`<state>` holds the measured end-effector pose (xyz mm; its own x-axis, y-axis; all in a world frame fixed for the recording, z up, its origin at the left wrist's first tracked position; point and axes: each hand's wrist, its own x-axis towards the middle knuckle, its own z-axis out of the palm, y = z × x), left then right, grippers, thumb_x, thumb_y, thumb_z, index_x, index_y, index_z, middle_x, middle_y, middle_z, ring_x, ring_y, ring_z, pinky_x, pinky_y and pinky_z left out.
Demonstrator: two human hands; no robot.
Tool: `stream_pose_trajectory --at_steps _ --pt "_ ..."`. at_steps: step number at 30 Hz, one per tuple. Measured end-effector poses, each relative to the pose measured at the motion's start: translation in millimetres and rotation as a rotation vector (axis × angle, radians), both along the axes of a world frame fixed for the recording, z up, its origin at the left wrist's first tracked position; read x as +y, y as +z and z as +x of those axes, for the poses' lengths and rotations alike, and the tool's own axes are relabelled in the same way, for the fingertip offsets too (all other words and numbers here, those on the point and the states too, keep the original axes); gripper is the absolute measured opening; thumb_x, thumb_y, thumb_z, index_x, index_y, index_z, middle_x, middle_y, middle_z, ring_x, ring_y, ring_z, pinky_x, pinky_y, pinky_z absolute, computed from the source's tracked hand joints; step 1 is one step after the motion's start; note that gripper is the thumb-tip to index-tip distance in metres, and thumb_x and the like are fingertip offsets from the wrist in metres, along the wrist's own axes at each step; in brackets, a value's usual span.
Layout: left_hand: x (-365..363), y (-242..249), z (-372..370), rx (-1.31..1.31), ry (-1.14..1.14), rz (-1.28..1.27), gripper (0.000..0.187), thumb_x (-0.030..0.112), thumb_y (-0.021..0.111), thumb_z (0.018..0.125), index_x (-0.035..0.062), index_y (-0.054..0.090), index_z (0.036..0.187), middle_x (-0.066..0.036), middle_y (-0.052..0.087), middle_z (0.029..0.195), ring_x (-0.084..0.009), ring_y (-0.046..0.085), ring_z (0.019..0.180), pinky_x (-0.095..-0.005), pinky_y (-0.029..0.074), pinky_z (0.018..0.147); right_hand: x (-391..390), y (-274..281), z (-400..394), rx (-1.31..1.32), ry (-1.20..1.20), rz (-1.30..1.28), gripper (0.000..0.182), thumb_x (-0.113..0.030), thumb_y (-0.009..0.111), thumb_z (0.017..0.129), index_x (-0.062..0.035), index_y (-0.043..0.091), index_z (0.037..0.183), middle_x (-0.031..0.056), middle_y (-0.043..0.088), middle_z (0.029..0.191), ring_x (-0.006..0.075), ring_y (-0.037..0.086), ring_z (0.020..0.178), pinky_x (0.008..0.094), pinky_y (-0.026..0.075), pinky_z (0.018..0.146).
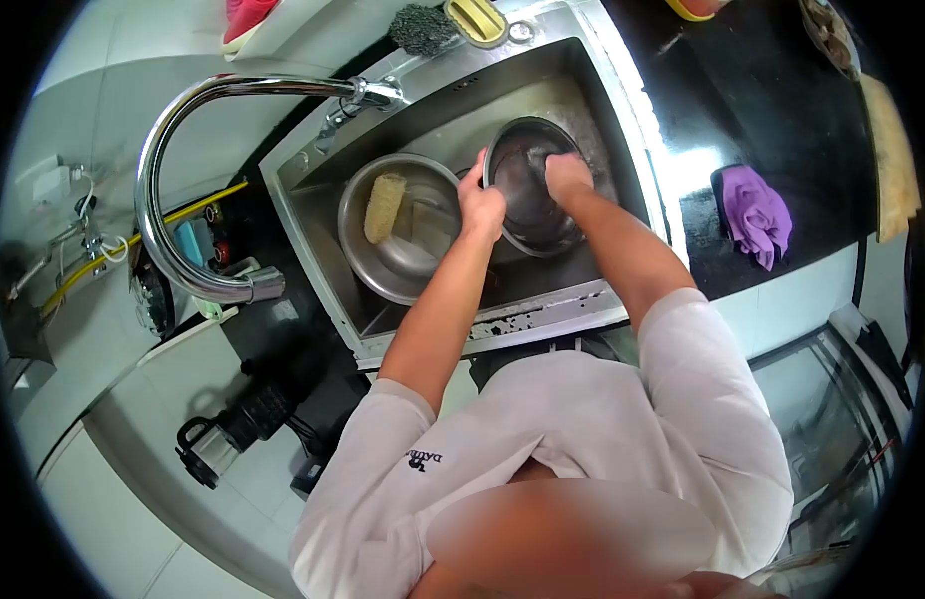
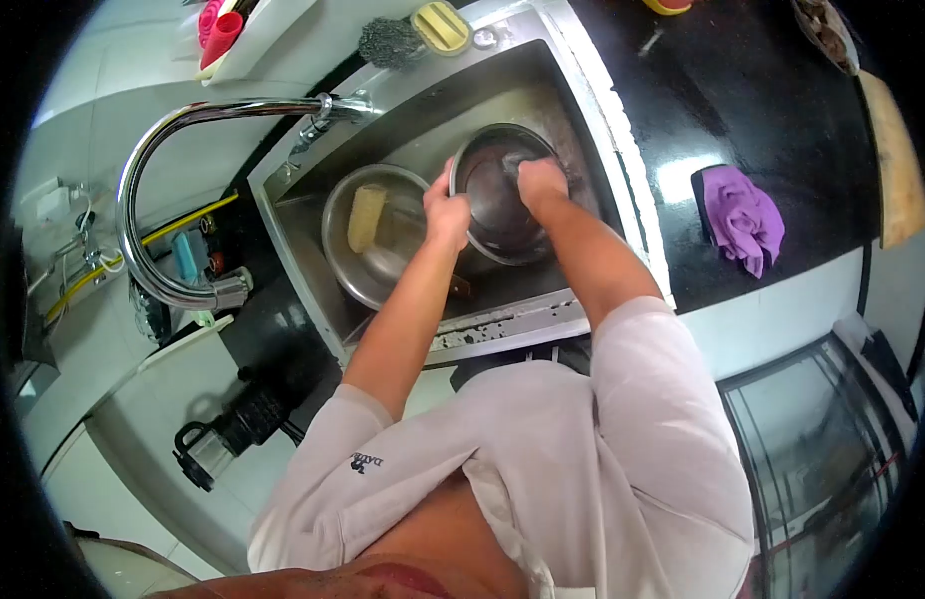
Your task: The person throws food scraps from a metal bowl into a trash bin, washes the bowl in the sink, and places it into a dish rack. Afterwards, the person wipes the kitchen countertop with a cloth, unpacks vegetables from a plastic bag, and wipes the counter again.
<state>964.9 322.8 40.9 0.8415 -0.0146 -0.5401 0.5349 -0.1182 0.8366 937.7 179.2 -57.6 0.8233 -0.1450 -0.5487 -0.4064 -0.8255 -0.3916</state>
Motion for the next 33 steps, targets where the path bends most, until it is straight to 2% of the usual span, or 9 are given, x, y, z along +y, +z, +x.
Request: stream_pose_trajectory --at_steps 4,8,12,14,18,20,24,28,33 --pt "-2.4 -16.6 -11.2 -0.006 0.073 0.051 0.055 -0.017 0.041 0.071 -0.0012 0.059 0.121 -0.008 0.063 0.106 -0.0165 0.06 0.092 -0.0266 0.047 0.079 5.3 31.7 -31.9 0.299 0.452 0.097 0.022 -0.017 0.066 0.08 0.0024 0.066 0.091 0.0213 0.065 0.086 0.0327 0.065 0.081 0.0417 0.052 0.072" --pt "13.4 -39.5 -23.0 -0.029 0.141 0.03 0.019 0.004 0.062 0.085 -0.0033 0.067 0.102 0.0 0.062 0.081 -0.0085 0.051 0.068 -0.0237 0.041 0.065 50.3 29.6 -54.5 0.154 -0.338 1.055 0.022 -0.012 0.07 0.082 0.0024 0.062 0.096 0.0059 0.062 0.084 0.0122 0.054 0.077 0.0285 0.046 0.069" --pt "11.7 -18.5 -14.7 0.0 0.095 -0.081 0.018 0.016 0.065 0.088 -0.0011 0.068 0.089 0.001 0.059 0.079 -0.0091 0.049 0.069 -0.0258 0.039 0.063 54.3 44.0 -20.6 0.042 -0.695 1.328 0.019 -0.011 0.064 0.087 -0.0008 0.062 0.103 0.0024 0.062 0.09 0.0091 0.052 0.08 0.025 0.044 0.07" --pt "8.0 -9.7 -8.4 0.02 0.136 -0.048 0.018 0.015 0.064 0.088 -0.0028 0.067 0.092 -0.001 0.06 0.081 -0.0105 0.05 0.071 -0.0262 0.04 0.065 55.4 35.3 -27.6 0.141 -0.55 1.209 0.026 -0.015 0.066 0.086 -0.0014 0.061 0.107 0.0045 0.063 0.09 0.0136 0.055 0.081 0.0286 0.045 0.072" --pt "10.7 -11.8 -9.5 0.045 0.168 -0.075 0.027 0.003 0.064 0.085 -0.0056 0.064 0.11 -0.006 0.065 0.096 -0.0111 0.056 0.085 -0.0239 0.043 0.079 21.4 29.6 -58.9 0.149 0.51 0.712 0.028 -0.012 0.072 0.074 -0.0002 0.065 0.099 0.0175 0.065 0.088 0.0338 0.062 0.092 0.04 0.046 0.08" --pt "5.6 -13.2 -19.4 0.036 0.188 -0.052 0.027 0.001 0.063 0.084 -0.0061 0.063 0.111 -0.006 0.066 0.099 -0.0111 0.057 0.087 -0.0237 0.043 0.081 7.6 25.3 -60.2 0.318 0.619 0.373 0.023 -0.009 0.064 0.074 -0.0005 0.067 0.095 0.0222 0.064 0.1 0.0378 0.061 0.098 0.0419 0.048 0.081" --pt "2.2 -32.9 -26.7 -0.103 0.172 -0.061 0.022 0.003 0.06 0.088 -0.0075 0.064 0.106 -0.007 0.065 0.094 -0.013 0.057 0.08 -0.0265 0.045 0.074 32.7 31.3 -61.3 0.185 0.325 0.536 0.027 -0.014 0.068 0.073 -0.0019 0.067 0.097 0.022 0.064 0.101 0.0377 0.061 0.097 0.042 0.049 0.081" --pt "6.9 -17.0 -31.0 -0.058 0.236 -0.05 0.02 0.003 0.06 0.088 -0.0074 0.064 0.105 -0.006 0.063 0.091 -0.0117 0.055 0.075 -0.0254 0.045 0.07 51.6 86.4 -48.9 -0.028 -0.602 1.211 0.026 -0.007 0.067 0.077 0.0034 0.064 0.101 0.0126 0.066 0.089 0.0142 0.055 0.081 0.0314 0.046 0.075" --pt "6.4 -17.7 -7.2 -0.15 0.236 -0.071 0.022 0.001 0.06 0.087 -0.0076 0.063 0.107 -0.009 0.064 0.093 -0.0162 0.058 0.076 -0.0307 0.048 0.069 25.3 39.7 -72.8 -0.046 0.165 0.632 0.02 -0.005 0.061 0.076 0.0026 0.065 0.094 0.0235 0.063 0.098 0.0372 0.063 0.09 0.0414 0.05 0.081"
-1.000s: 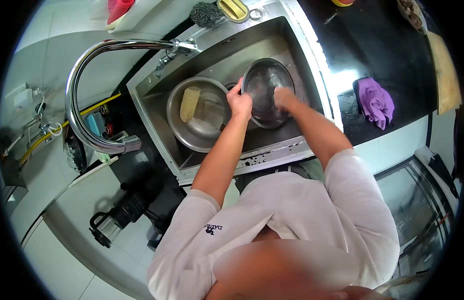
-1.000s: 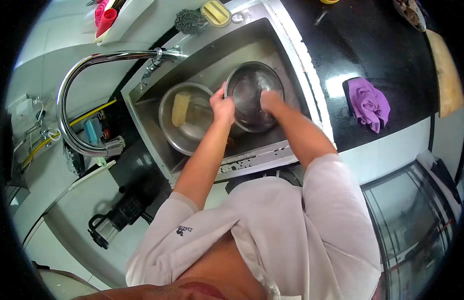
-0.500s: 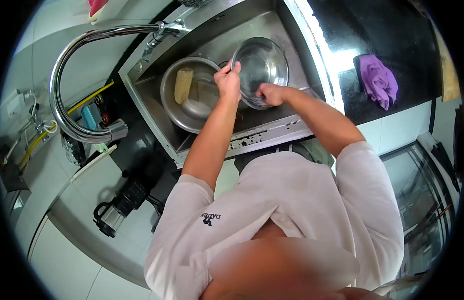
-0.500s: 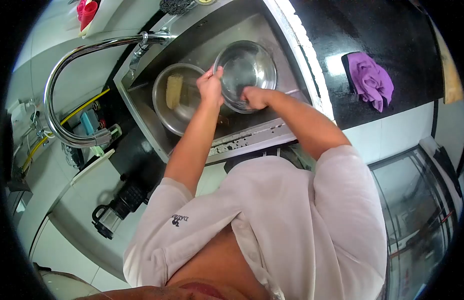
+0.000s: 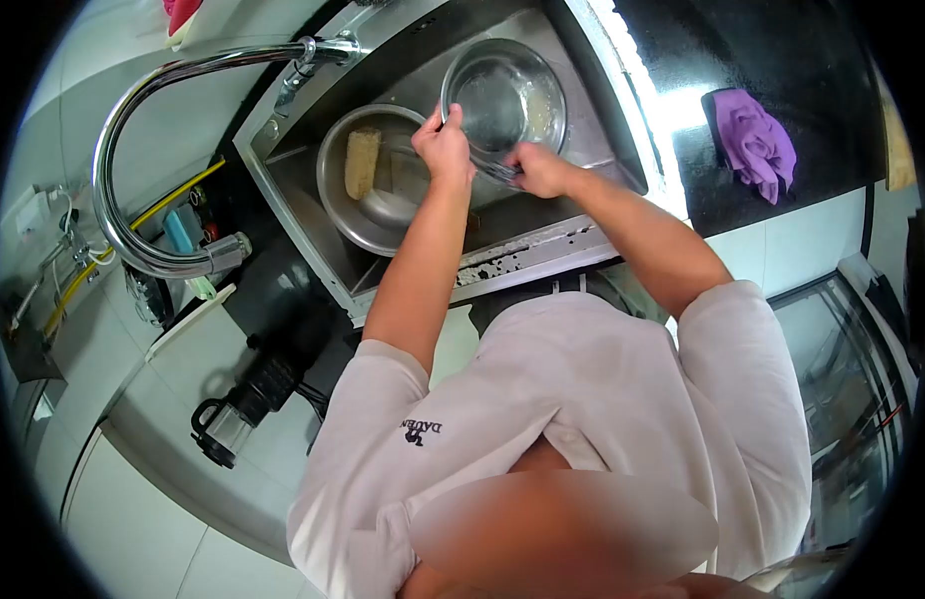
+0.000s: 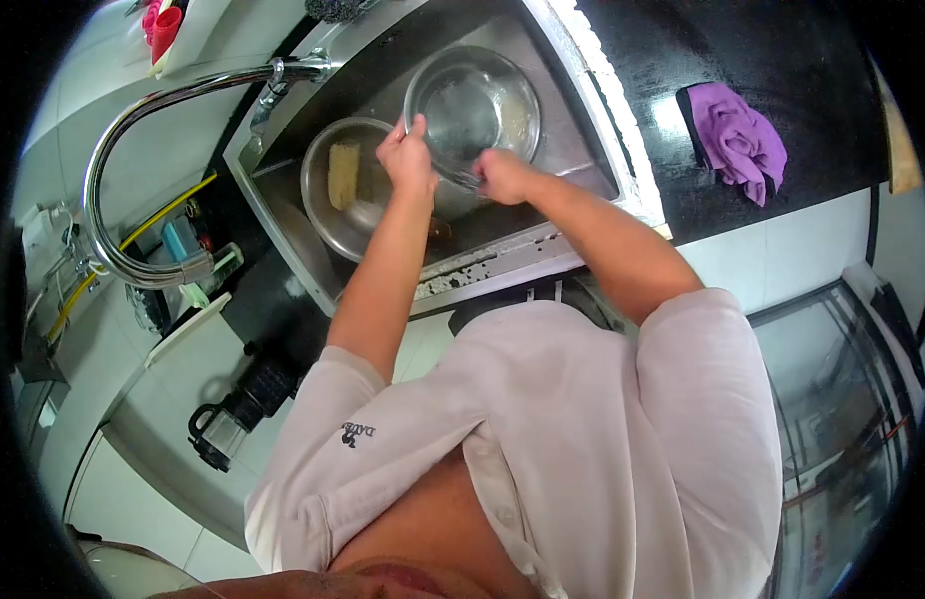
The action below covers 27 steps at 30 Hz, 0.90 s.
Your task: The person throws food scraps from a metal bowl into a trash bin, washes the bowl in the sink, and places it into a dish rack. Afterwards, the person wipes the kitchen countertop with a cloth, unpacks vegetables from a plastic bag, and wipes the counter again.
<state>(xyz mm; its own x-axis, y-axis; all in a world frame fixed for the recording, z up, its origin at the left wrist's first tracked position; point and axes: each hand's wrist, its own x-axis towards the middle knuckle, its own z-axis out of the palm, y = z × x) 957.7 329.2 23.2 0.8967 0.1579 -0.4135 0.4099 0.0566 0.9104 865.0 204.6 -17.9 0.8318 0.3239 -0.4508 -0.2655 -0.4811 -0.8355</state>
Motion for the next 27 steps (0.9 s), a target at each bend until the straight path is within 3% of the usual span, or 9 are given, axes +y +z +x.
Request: stream_pose_trajectory --at_steps 3,7,8,11,13,17,21,24,27 --pt "-4.8 4.7 -6.8 0.092 -0.022 0.033 0.027 -0.005 0.057 0.083 -0.007 0.063 0.108 -0.009 0.064 0.092 -0.0168 0.06 0.077 -0.0301 0.049 0.07 -30.1 -14.2 0.2 -0.054 0.305 -0.498 0.02 -0.007 0.054 0.081 -0.0015 0.067 0.095 0.0243 0.061 0.107 0.0385 0.062 0.092 0.0426 0.05 0.084" --pt "-1.3 2.1 -9.8 0.24 -0.095 0.019 0.039 -0.014 0.049 0.073 -0.0067 0.064 0.108 -0.01 0.064 0.092 -0.017 0.06 0.075 -0.0298 0.05 0.067 -39.7 -29.0 18.8 0.001 0.077 -0.735 0.021 -0.014 0.053 0.084 -0.003 0.068 0.094 0.0227 0.053 0.119 0.0412 0.061 0.097 0.043 0.051 0.086" --pt "-4.1 2.8 -12.3 0.23 -0.126 0.12 0.044 -0.016 0.044 0.068 -0.0068 0.064 0.106 -0.009 0.065 0.089 -0.0169 0.06 0.073 -0.0299 0.049 0.064 -38.6 -42.7 25.6 0.075 0.088 -0.744 0.026 -0.015 0.053 0.086 -0.0035 0.063 0.106 0.0263 0.046 0.124 0.0432 0.057 0.103 0.0437 0.049 0.088" --pt "-6.3 6.6 -19.7 0.284 -0.267 0.112 0.043 -0.013 0.046 0.066 -0.0014 0.069 0.1 -0.003 0.065 0.083 -0.0121 0.056 0.069 -0.0259 0.046 0.062 -22.4 -56.1 46.4 0.092 -0.646 -0.511 0.031 -0.014 0.056 0.085 -0.003 0.055 0.115 0.0312 0.045 0.12 0.0435 0.054 0.107 0.0453 0.048 0.09" --pt "-4.7 2.0 -23.6 0.269 -0.338 0.26 0.036 -0.015 0.048 0.066 -0.0013 0.068 0.093 -0.002 0.062 0.077 -0.0114 0.052 0.06 -0.0264 0.04 0.052 -10.7 -58.3 68.0 -0.132 -0.95 -0.384 0.037 -0.013 0.07 0.077 0.0007 0.053 0.107 0.0318 0.055 0.102 0.0476 0.056 0.093 0.0476 0.046 0.083" --pt "4.9 -6.6 -19.7 0.227 -0.356 0.23 0.038 -0.015 0.047 0.067 -0.0013 0.066 0.098 -0.003 0.061 0.077 -0.0118 0.053 0.061 -0.0261 0.04 0.052 29.2 -41.3 90.3 -0.306 -1.005 -0.112 0.031 -0.016 0.074 0.072 0.0002 0.058 0.093 0.0221 0.061 0.089 0.0407 0.058 0.088 0.0443 0.046 0.077" --pt "12.7 0.7 -18.2 0.275 -0.29 0.16 0.041 -0.015 0.046 0.068 -0.0007 0.064 0.102 -0.004 0.062 0.081 -0.0124 0.054 0.064 -0.0268 0.041 0.053 33.9 -21.8 55.9 -0.291 -0.533 0.188 0.028 -0.011 0.071 0.072 -0.0002 0.053 0.09 0.0221 0.056 0.092 0.042 0.056 0.087 0.0451 0.045 0.077" --pt "9.2 -2.2 -29.5 0.273 -0.291 0.207 0.042 -0.015 0.046 0.068 -0.0004 0.064 0.103 -0.004 0.061 0.081 -0.0126 0.054 0.065 -0.0267 0.042 0.054 32.3 -30.6 59.9 -0.482 -0.716 0.003 0.031 -0.009 0.07 0.073 -0.0003 0.052 0.096 0.025 0.053 0.098 0.045 0.055 0.088 0.0466 0.046 0.079" --pt "-0.6 15.8 -27.3 0.192 -0.306 0.155 0.043 -0.016 0.044 0.069 -0.0008 0.065 0.103 -0.005 0.063 0.083 -0.0127 0.056 0.068 -0.026 0.045 0.058 12.2 -42.8 84.0 -0.29 -0.863 -0.288 0.032 -0.008 0.068 0.075 -0.0004 0.053 0.102 0.027 0.053 0.103 0.0439 0.054 0.096 0.047 0.045 0.083"
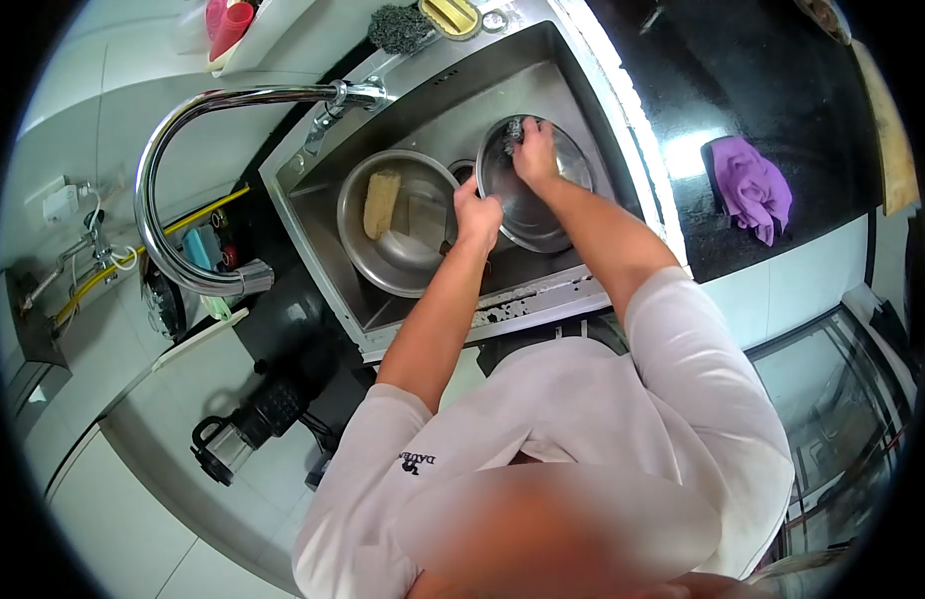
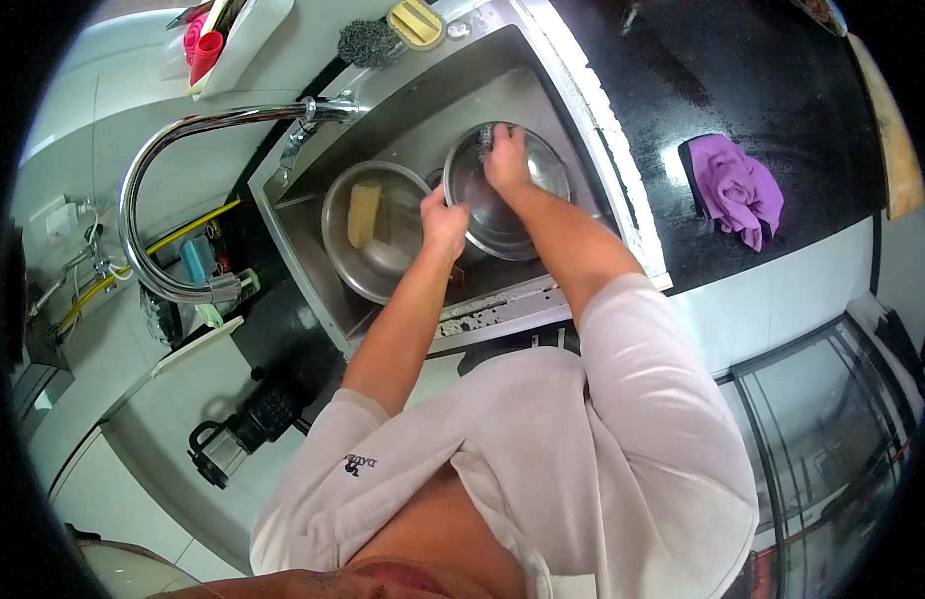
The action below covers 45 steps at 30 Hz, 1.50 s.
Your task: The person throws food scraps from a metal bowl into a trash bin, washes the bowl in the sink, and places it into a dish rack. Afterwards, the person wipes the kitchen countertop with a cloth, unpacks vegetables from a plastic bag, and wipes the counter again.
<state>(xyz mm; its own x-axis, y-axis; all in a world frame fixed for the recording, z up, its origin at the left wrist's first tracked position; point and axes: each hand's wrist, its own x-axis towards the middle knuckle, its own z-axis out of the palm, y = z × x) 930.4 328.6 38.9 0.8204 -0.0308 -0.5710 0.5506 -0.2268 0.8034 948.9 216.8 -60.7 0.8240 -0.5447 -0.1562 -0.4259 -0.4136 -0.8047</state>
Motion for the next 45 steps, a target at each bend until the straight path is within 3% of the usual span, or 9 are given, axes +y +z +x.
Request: stream_pose_trajectory --at_steps 12,13,17,27,33,37,39,41,45 --pt "4.8 -6.0 -7.4 -0.142 0.061 0.02 0.056 -0.018 0.041 0.067 -0.0015 0.061 0.117 -0.008 0.064 0.106 -0.0136 0.059 0.091 -0.022 0.044 0.081 -29.0 -14.4 -58.6 0.819 -0.259 0.775 0.028 -0.008 0.054 0.083 0.0057 0.06 0.106 0.0151 0.067 0.088 0.0274 0.068 0.086 0.0338 0.053 0.045" --pt "9.6 -14.3 -7.2 -0.159 0.041 0.04 0.057 -0.018 0.042 0.068 0.0001 0.062 0.118 -0.006 0.064 0.101 -0.0122 0.058 0.085 -0.0215 0.044 0.076 -35.7 -16.0 -59.4 0.83 0.246 0.586 0.025 -0.006 0.055 0.082 0.0038 0.06 0.105 0.0191 0.065 0.095 0.0327 0.067 0.084 0.0395 0.055 0.055" --pt "20.1 -23.3 -6.0 -0.195 -0.047 0.128 0.055 -0.017 0.043 0.069 0.0016 0.063 0.117 -0.005 0.065 0.095 -0.0106 0.057 0.077 -0.0221 0.045 0.07 4.9 6.6 -27.5 -0.084 0.106 0.008 0.023 0.001 0.062 0.074 -0.0006 0.057 0.096 0.0187 0.057 0.098 0.0427 0.057 0.085 0.046 0.05 0.077" --pt "-0.9 3.3 -12.5 -0.303 -0.087 0.094 0.049 -0.018 0.041 0.068 -0.0083 0.061 0.111 -0.014 0.058 0.124 -0.0203 0.052 0.118 -0.0248 0.036 0.097 -34.0 -21.8 -28.1 0.626 -0.066 -0.057 0.032 -0.005 0.06 0.077 0.0006 0.054 0.108 0.0241 0.054 0.111 0.0412 0.061 0.09 0.0455 0.052 0.076" --pt "5.4 -8.9 -16.1 -0.403 -0.133 0.156 0.054 -0.017 0.041 0.064 -0.0051 0.061 0.114 -0.016 0.058 0.125 -0.0241 0.053 0.119 -0.0278 0.036 0.1 -35.3 -17.8 -77.9 0.659 -0.768 1.063 0.022 -0.007 0.058 0.079 0.0063 0.059 0.096 0.0198 0.063 0.098 0.0289 0.065 0.09 0.0358 0.055 0.053" --pt "13.9 -14.5 -13.3 -0.452 -0.199 0.185 0.057 -0.017 0.041 0.063 -0.0031 0.06 0.116 -0.017 0.058 0.125 -0.0261 0.054 0.119 -0.0291 0.037 0.101 -46.4 16.1 -47.7 0.812 -0.06 0.553 0.021 -0.01 0.065 0.079 0.0004 0.06 0.097 0.018 0.065 0.091 0.0298 0.065 0.089 0.0404 0.054 0.064" --pt "16.7 -17.7 -12.5 -0.431 -0.184 0.151 0.058 -0.017 0.041 0.063 -0.0033 0.06 0.116 -0.017 0.058 0.125 -0.0259 0.054 0.119 -0.0289 0.037 0.101 -26.2 21.6 -23.0 0.201 -0.093 -0.027 0.024 -0.01 0.07 0.075 -0.0015 0.059 0.095 0.0206 0.063 0.09 0.0374 0.062 0.088 0.042 0.051 0.074" --pt "15.3 -17.3 -6.9 -0.418 -0.159 0.13 0.057 -0.017 0.04 0.063 -0.0036 0.06 0.115 -0.016 0.058 0.125 -0.0258 0.053 0.119 -0.0287 0.037 0.1 -22.9 27.9 -1.3 -0.218 0.063 -0.085 0.03 -0.009 0.071 0.07 -0.0023 0.057 0.095 0.0224 0.056 0.092 0.0432 0.056 0.089 0.0479 0.048 0.075" --pt "11.1 13.9 5.8 -0.36 -0.081 0.009 0.057 -0.016 0.041 0.064 -0.0028 0.061 0.116 -0.018 0.054 0.129 -0.027 0.05 0.122 -0.0294 0.037 0.101 -23.6 38.4 1.1 -0.078 0.151 -0.187 0.03 -0.006 0.065 0.071 -0.0024 0.055 0.1 0.0245 0.053 0.098 0.0445 0.057 0.085 0.0484 0.049 0.076"
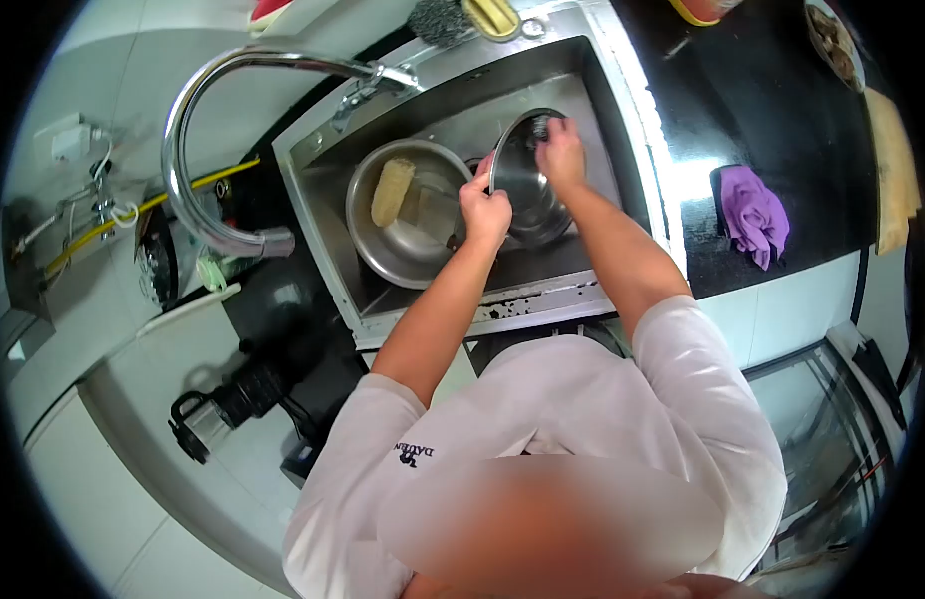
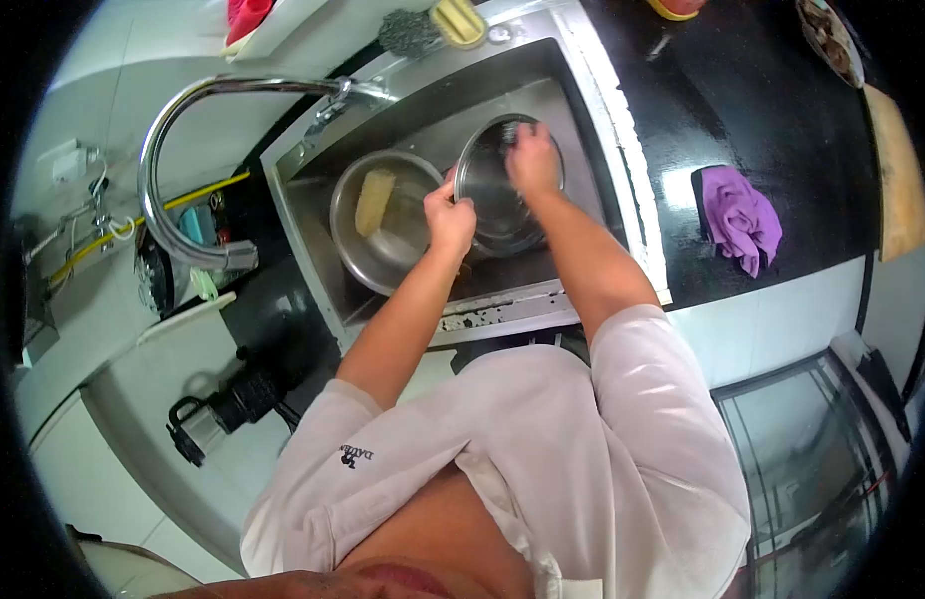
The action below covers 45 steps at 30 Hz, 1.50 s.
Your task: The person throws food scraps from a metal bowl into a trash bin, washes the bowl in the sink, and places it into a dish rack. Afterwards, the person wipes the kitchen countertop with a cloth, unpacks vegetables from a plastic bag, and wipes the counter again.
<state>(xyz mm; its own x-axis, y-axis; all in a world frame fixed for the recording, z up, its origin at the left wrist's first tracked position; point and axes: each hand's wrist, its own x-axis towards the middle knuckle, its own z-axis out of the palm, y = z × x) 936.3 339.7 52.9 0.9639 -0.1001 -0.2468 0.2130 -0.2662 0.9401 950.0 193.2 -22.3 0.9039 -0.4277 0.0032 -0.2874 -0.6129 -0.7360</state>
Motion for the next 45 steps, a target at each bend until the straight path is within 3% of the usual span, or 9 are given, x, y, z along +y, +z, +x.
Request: stream_pose_trajectory --at_steps 3,12,16,21,25,35,39,42,45 --pt "0.2 11.4 -2.2 -0.113 0.035 0.177 0.058 -0.016 0.04 0.065 -0.0031 0.06 0.118 -0.018 0.054 0.129 -0.0265 0.049 0.123 -0.029 0.036 0.101 -17.3 -12.9 -4.9 0.65 0.022 0.089 0.02 -0.007 0.055 0.076 0.0009 0.065 0.091 0.0285 0.061 0.102 0.04 0.06 0.1 0.0456 0.049 0.085" --pt "58.9 50.3 26.0 -0.042 0.388 -0.191 0.045 -0.016 0.042 0.07 -0.0055 0.064 0.107 -0.013 0.061 0.116 -0.0188 0.058 0.107 -0.0261 0.042 0.092 -38.3 -36.5 -66.3 1.014 0.682 -0.251 0.035 -0.018 0.071 0.067 -0.0018 0.067 0.098 0.0214 0.065 0.101 0.035 0.063 0.097 0.041 0.051 0.083" --pt "103.7 95.2 13.4 0.135 0.498 -0.197 0.035 -0.012 0.045 0.067 -0.0047 0.065 0.095 -0.004 0.061 0.08 -0.0127 0.055 0.066 -0.0278 0.043 0.057 -18.5 42.3 -37.4 0.779 0.383 -0.237 0.028 -0.011 0.066 0.074 -0.0032 0.066 0.1 0.0209 0.064 0.105 0.0354 0.062 0.098 0.0419 0.05 0.085" --pt "159.1 75.7 -7.7 0.187 0.588 -0.41 0.032 -0.014 0.045 0.069 -0.0031 0.067 0.09 -0.001 0.058 0.072 -0.0087 0.048 0.058 -0.0243 0.035 0.05 20.1 116.7 7.6 0.04 0.256 0.039 0.024 -0.009 0.062 0.081 -0.0004 0.063 0.103 0.0191 0.065 0.1 0.0355 0.063 0.089 0.0385 0.051 0.082" --pt "165.9 74.5 -13.9 0.204 0.626 -0.513 0.035 -0.014 0.044 0.068 -0.0026 0.067 0.091 -0.004 0.06 0.076 -0.011 0.053 0.063 -0.0256 0.041 0.055 91.6 167.0 62.5 -0.318 0.669 0.333 0.033 0.001 0.055 0.083 0.0001 0.06 0.115 0.0152 0.063 0.112 0.0214 0.062 0.101 0.03 0.047 0.089" --pt "159.2 66.4 -11.7 0.185 0.688 -0.48 0.044 -0.016 0.044 0.066 -0.0066 0.063 0.104 -0.01 0.064 0.088 -0.0182 0.061 0.072 -0.0292 0.049 0.063 173.1 190.1 126.2 0.09 1.006 0.342 0.05 -0.012 0.053 0.087 -0.0017 0.044 0.135 0.0143 0.055 0.127 0.0191 0.049 0.121 0.0317 0.04 0.098" --pt "165.7 64.1 -14.3 0.194 0.7 -0.531 0.044 -0.014 0.042 0.069 -0.0041 0.065 0.104 -0.007 0.064 0.091 -0.0137 0.059 0.08 -0.0249 0.047 0.073 159.6 200.9 98.2 0.051 0.772 1.529 0.043 -0.008 0.046 0.082 0.0082 0.052 0.121 0.0182 0.061 0.114 0.0246 0.058 0.105 0.0349 0.041 0.096" --pt "157.5 67.9 -15.9 0.187 0.675 -0.586 0.043 -0.014 0.04 0.069 -0.0048 0.065 0.103 -0.008 0.064 0.091 -0.0149 0.06 0.081 -0.0254 0.047 0.073 151.4 260.5 60.8 0.043 1.107 1.664 0.042 -0.024 0.055 0.083 0.0053 0.058 0.114 0.0159 0.062 0.109 0.0243 0.057 0.102 0.0339 0.041 0.093" --pt "141.5 67.8 -15.3 0.214 0.677 -0.621 0.044 -0.014 0.04 0.069 -0.0055 0.064 0.105 -0.01 0.063 0.093 -0.0158 0.06 0.081 -0.0261 0.048 0.073 113.4 248.8 56.7 -0.039 1.115 1.183 0.051 -0.034 0.054 0.083 0.0046 0.054 0.115 0.0173 0.059 0.109 0.0311 0.051 0.111 0.0391 0.034 0.1"
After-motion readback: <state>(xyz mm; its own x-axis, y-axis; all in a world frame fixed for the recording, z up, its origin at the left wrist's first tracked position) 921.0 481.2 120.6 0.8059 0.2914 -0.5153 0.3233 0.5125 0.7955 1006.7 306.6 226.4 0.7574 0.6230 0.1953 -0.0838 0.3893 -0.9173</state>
